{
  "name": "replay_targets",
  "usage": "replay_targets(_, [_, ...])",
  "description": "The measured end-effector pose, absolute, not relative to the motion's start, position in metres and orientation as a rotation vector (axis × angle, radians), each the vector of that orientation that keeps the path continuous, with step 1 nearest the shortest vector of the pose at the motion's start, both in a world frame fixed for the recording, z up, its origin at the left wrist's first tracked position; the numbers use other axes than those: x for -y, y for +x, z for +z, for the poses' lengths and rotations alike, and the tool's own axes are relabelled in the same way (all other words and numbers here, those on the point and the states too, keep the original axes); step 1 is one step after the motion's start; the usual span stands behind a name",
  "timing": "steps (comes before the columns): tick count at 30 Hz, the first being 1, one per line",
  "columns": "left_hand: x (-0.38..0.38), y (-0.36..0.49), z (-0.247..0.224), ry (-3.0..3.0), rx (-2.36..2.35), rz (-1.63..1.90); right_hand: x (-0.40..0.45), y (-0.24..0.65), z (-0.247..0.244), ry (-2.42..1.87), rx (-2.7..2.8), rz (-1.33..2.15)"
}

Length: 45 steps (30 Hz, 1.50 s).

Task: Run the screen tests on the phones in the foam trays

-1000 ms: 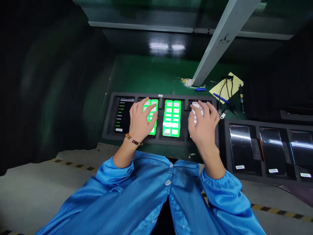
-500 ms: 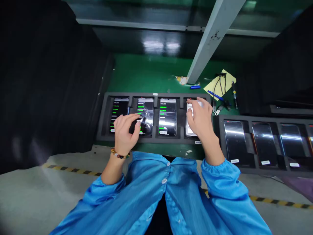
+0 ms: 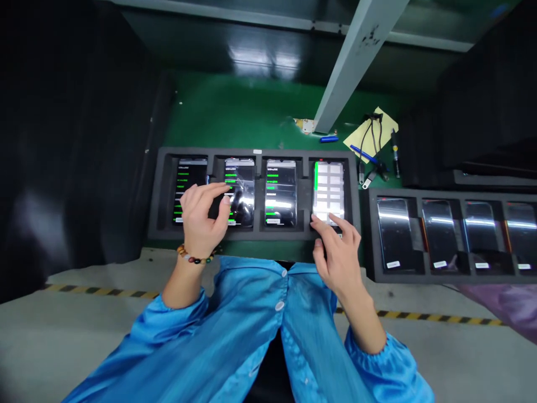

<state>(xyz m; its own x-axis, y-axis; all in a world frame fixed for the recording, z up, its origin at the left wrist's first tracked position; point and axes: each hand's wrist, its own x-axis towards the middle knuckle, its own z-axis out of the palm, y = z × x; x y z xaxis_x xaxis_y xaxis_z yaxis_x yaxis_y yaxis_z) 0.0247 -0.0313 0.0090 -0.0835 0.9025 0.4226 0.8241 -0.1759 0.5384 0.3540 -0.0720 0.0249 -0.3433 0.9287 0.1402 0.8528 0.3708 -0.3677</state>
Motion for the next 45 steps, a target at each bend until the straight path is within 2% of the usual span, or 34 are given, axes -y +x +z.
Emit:
replay_targets(17, [0.031,0.024,0.012,1.987,-1.961,1.083,0.086,0.377,0.030,-1.923,2.043,0.223])
replay_targets(36, [0.033,0.022,0.010,1.986,-1.956,1.117,-0.042,0.361,0.019,-1.928,2.001,0.155])
replay_targets(45, [0.034,0.022,0.009,1.970,-1.959,1.093,-0.058,0.330,0.024,-1.860,2.088,0.171])
